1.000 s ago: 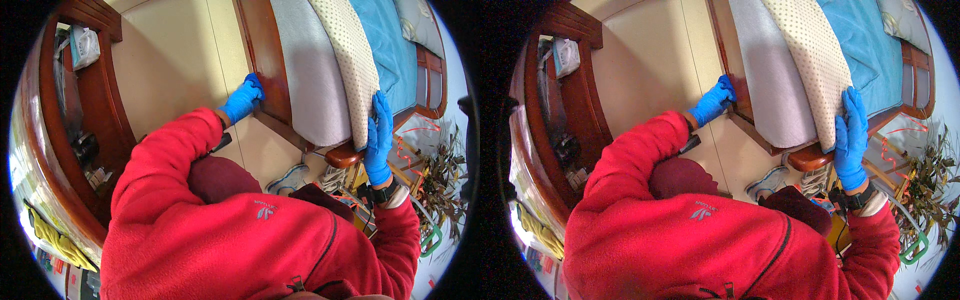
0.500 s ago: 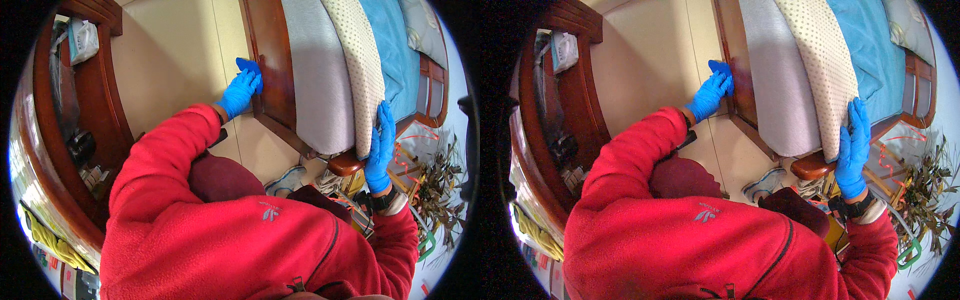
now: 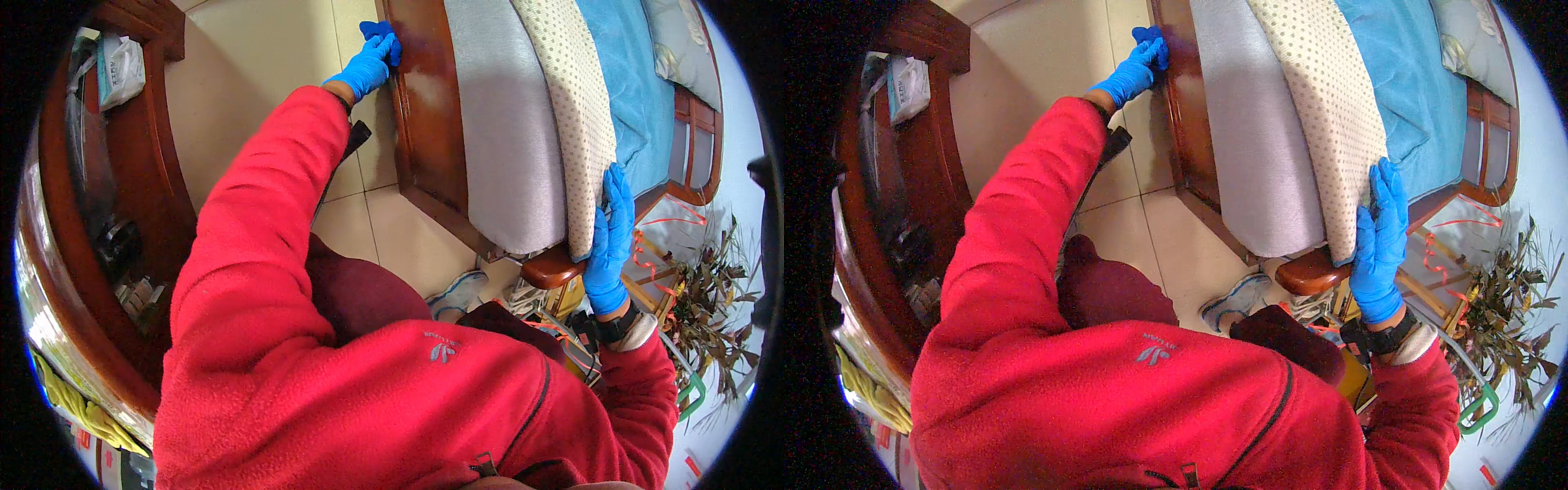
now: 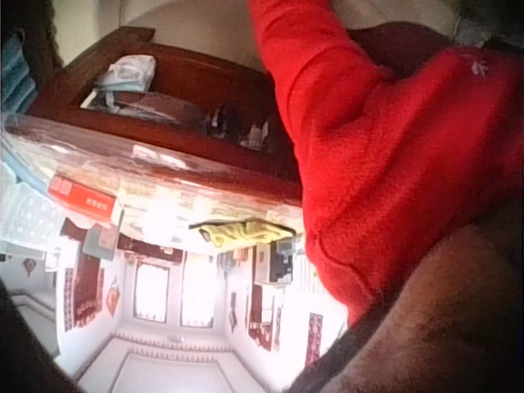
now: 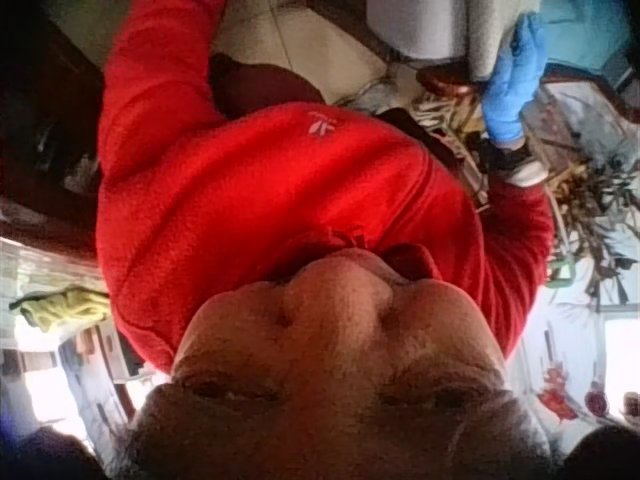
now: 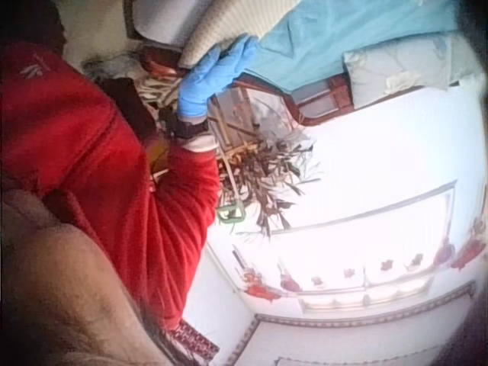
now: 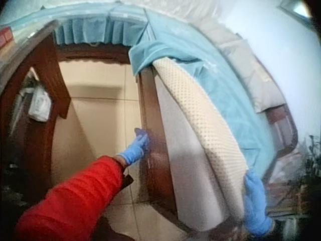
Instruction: The person wipes the floor and wooden furniture with a blue cloth, then moves to a metal rack and wipes its frame and shelves. They handle small boxes and items on the rack, rearranging them while continuing to wipe surfaces.
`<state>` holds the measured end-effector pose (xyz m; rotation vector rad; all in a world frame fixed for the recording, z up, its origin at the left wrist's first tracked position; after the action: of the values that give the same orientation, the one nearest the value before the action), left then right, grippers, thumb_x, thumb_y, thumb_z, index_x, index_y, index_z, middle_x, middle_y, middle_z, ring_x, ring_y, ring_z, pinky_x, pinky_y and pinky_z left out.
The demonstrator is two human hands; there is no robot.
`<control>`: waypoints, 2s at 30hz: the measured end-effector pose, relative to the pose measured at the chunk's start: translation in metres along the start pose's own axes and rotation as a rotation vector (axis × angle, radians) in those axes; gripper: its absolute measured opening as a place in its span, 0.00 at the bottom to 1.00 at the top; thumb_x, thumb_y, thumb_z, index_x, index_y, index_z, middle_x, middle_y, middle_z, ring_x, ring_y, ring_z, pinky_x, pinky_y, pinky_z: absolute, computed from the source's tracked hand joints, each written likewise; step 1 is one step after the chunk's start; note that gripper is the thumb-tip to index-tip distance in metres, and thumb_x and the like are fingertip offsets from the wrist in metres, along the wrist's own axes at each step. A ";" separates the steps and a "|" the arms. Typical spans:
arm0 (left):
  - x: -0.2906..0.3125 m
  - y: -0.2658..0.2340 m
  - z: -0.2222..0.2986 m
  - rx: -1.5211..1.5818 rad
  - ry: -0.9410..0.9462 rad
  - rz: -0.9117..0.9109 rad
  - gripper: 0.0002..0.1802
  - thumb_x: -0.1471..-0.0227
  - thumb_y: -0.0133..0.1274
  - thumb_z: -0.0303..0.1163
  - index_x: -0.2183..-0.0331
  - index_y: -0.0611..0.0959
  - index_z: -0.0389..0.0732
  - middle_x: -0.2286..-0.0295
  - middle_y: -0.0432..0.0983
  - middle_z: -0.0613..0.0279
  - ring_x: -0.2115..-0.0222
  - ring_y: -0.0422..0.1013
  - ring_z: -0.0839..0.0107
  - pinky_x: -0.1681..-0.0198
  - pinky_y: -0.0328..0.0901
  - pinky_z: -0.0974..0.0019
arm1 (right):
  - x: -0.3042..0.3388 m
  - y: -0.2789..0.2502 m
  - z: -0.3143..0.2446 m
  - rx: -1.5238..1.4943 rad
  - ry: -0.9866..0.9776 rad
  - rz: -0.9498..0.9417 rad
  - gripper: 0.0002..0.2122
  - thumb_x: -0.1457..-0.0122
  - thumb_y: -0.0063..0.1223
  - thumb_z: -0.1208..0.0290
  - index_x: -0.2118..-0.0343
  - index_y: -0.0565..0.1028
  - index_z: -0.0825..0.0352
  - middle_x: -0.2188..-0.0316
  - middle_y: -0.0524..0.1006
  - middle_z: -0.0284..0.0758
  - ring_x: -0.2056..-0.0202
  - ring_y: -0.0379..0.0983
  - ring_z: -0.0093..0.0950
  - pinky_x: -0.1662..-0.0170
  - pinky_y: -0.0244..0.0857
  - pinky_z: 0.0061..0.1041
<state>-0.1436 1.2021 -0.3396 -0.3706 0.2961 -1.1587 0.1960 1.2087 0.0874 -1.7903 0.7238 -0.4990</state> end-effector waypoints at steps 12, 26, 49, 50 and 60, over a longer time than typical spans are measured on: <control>0.149 0.059 0.121 0.674 -0.107 0.040 0.18 0.66 0.41 0.09 0.70 0.72 0.37 0.75 0.66 0.53 0.69 0.63 0.60 0.64 0.63 0.63 | -0.001 0.001 -0.001 -0.049 0.038 -0.016 0.25 0.37 0.42 0.72 0.38 0.62 0.74 0.35 0.59 0.43 0.34 0.54 0.37 0.32 0.44 0.34; 0.051 -0.051 0.199 0.368 0.217 0.425 0.36 0.57 0.51 0.13 0.43 0.70 0.40 0.48 0.64 0.45 0.46 0.62 0.46 0.41 0.58 0.58 | 0.001 0.005 0.007 -0.272 0.126 0.039 0.26 0.36 0.45 0.67 0.37 0.61 0.74 0.35 0.58 0.44 0.34 0.54 0.36 0.32 0.44 0.35; 0.079 0.017 0.077 0.582 -0.485 0.086 0.18 0.51 0.61 0.26 0.56 0.80 0.45 0.69 0.76 0.51 0.72 0.75 0.58 0.68 0.72 0.55 | 0.000 0.001 0.002 -0.157 0.063 0.011 0.25 0.37 0.44 0.70 0.37 0.61 0.74 0.35 0.59 0.43 0.34 0.53 0.36 0.32 0.43 0.35; 0.081 0.013 0.076 0.353 -0.356 0.168 0.16 0.53 0.62 0.26 0.59 0.82 0.45 0.67 0.76 0.49 0.69 0.74 0.56 0.65 0.72 0.53 | 0.000 0.002 0.001 -0.057 0.037 -0.019 0.25 0.37 0.44 0.71 0.38 0.61 0.74 0.35 0.59 0.43 0.34 0.53 0.36 0.32 0.43 0.35; 0.049 0.001 0.048 0.277 -0.099 0.335 0.46 0.59 0.65 0.23 0.39 0.64 0.43 0.58 0.74 0.44 0.60 0.74 0.52 0.57 0.71 0.54 | 0.000 0.001 0.001 -0.037 0.002 0.015 0.24 0.38 0.43 0.72 0.39 0.64 0.73 0.35 0.60 0.43 0.35 0.55 0.36 0.32 0.45 0.34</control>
<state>-0.1045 1.1637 -0.2984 -0.1266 0.1026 -0.8348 0.1967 1.2090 0.0860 -1.8180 0.7518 -0.4802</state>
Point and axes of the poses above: each hand's wrist, its own x-axis away from the middle knuckle, its own y-axis out of the palm, z = x × y, the point moved 4 cm from there along -x, towards the middle knuckle
